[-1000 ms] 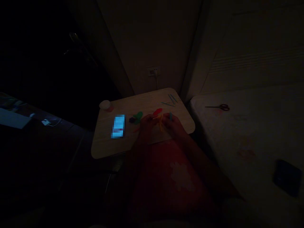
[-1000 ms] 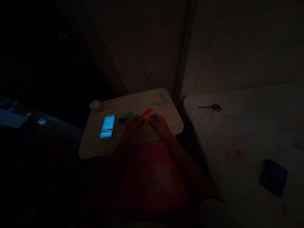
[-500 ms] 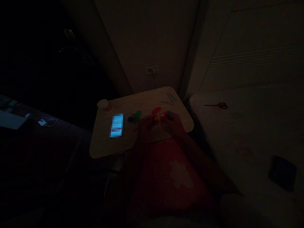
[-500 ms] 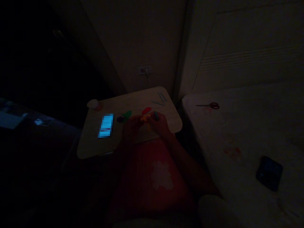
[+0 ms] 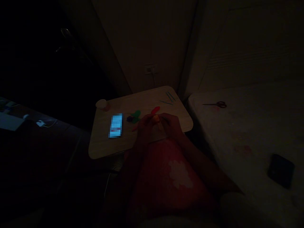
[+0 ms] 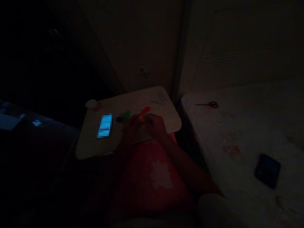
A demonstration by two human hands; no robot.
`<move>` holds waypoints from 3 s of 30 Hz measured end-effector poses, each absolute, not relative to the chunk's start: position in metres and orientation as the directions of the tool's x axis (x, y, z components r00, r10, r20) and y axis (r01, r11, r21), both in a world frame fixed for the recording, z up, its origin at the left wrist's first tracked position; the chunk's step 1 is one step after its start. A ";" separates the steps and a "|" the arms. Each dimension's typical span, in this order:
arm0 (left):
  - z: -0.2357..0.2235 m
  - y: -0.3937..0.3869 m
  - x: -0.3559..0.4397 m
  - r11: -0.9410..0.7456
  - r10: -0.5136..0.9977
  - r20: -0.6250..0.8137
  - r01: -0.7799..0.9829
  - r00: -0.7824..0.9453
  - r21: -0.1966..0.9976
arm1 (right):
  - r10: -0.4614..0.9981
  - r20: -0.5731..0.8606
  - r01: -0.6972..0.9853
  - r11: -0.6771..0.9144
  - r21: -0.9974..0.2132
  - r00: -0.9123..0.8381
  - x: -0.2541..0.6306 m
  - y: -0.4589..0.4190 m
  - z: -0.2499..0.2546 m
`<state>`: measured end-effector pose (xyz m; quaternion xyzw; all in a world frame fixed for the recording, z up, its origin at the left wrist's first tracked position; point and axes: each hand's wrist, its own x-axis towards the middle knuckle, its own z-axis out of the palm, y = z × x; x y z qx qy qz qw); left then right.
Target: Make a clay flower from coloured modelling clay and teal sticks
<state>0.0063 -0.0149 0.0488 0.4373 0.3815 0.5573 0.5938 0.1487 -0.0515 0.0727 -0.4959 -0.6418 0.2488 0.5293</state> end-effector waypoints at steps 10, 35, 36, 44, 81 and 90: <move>0.053 -0.017 -0.003 0.034 0.993 -0.007 -0.232 0.116 0.972 | 0.896 0.444 0.368 0.423 -0.829 -0.029 0.152 -0.050 0.071; 0.047 -0.020 0.003 -0.047 0.997 0.063 -0.308 0.041 0.950 | 0.912 0.369 0.241 0.324 -0.915 0.178 0.146 -0.047 0.067; 0.045 -0.019 0.002 -0.062 0.996 0.079 -0.289 0.045 0.955 | 0.914 0.358 0.227 0.314 -0.922 0.188 0.147 -0.047 0.066; 0.045 -0.018 -0.006 -0.163 0.975 0.175 -0.094 0.139 0.982 | 0.925 0.347 0.303 0.290 -0.908 0.157 0.146 -0.050 0.066; 0.028 -0.012 -0.009 -0.453 0.890 0.396 0.346 0.226 0.821 | 0.813 0.516 0.805 0.106 -0.584 0.268 0.188 -0.021 0.024; 0.027 -0.011 -0.012 -0.537 0.835 0.435 0.323 0.338 0.779 | 0.889 0.453 0.384 0.441 -0.811 -0.064 0.139 -0.030 0.024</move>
